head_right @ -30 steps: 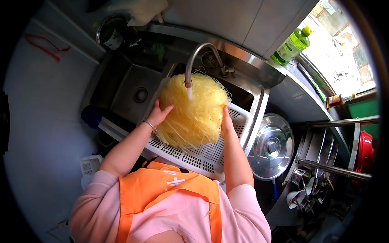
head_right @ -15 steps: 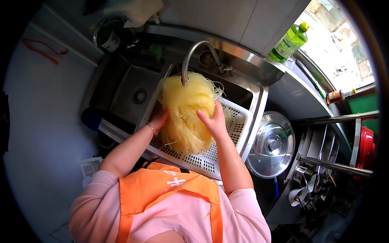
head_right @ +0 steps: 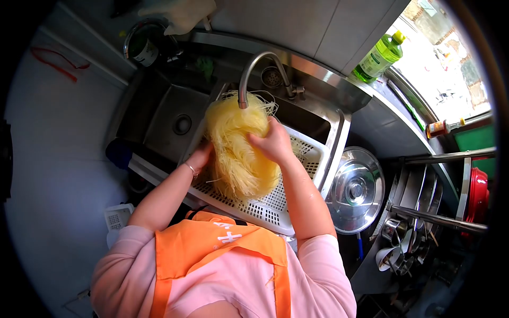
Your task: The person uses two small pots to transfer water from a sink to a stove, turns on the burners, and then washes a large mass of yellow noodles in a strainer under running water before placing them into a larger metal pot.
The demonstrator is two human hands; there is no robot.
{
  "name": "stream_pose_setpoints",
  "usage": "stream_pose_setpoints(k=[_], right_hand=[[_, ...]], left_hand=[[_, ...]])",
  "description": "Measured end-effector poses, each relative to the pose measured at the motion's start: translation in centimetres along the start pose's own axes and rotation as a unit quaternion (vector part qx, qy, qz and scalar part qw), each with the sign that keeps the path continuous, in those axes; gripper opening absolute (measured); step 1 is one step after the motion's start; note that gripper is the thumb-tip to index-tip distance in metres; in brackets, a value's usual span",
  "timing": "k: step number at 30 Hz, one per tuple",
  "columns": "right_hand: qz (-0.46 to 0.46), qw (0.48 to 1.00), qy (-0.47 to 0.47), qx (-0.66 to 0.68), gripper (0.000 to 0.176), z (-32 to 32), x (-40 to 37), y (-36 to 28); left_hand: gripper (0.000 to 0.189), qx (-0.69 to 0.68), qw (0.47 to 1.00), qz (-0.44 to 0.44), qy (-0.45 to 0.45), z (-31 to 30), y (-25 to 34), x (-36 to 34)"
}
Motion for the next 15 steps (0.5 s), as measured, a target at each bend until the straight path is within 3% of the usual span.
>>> stream_pose_setpoints(k=[1, 2, 3, 4, 6, 7, 9, 11, 15], right_hand=[[0.000, 1.000, 0.003, 0.016, 0.056, -0.2, 0.0, -0.1], [0.000, 0.999, 0.006, 0.032, 0.055, -0.3, 0.0, -0.1], [0.000, 0.999, 0.005, 0.035, 0.055, -0.4, 0.1, -0.2], [-0.004, 1.000, 0.006, 0.029, 0.053, -0.5, 0.2, -0.4], [-0.010, 1.000, 0.004, 0.023, 0.051, -0.5, 0.4, -0.4], [-0.005, 0.999, -0.003, 0.033, 0.050, -0.4, 0.6, -0.2], [0.000, 0.999, -0.007, 0.042, 0.049, -0.3, 0.9, 0.4], [-0.040, 0.996, -0.005, 0.076, 0.047, -0.4, 1.2, 0.8], [0.002, 0.992, -0.018, 0.123, 0.045, -0.9, 1.5, 1.9]], left_hand=[[0.052, 0.044, 0.992, 0.094, 0.073, -1.1, 3.4, -1.7], [0.052, 0.046, 0.992, 0.094, 0.074, -1.3, 5.3, -2.8], [0.044, 0.181, 0.940, 0.220, 0.187, -2.1, 8.9, -4.8], [0.037, 0.308, 0.843, 0.333, 0.290, -2.2, 12.5, -7.5], [0.030, 0.414, 0.756, 0.471, 0.188, 1.8, 18.5, -10.3], [0.030, 0.415, 0.756, 0.470, 0.190, 3.0, 19.1, -10.2], [0.030, 0.484, 0.715, 0.496, 0.096, 6.3, 19.4, -10.1], [0.029, 0.492, 0.714, 0.489, 0.094, 6.4, 18.8, -9.3], [0.025, 0.530, 0.723, 0.440, 0.050, 6.3, 17.6, -8.5]])
Point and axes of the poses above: each hand's wrist, its own x-axis towards the middle knuckle, its own z-axis out of the palm, y = z × x, the point moved 6 cm from there along x, towards the middle knuckle, and after that the axes turned 12 degrees about x, right-handed, at the moved point
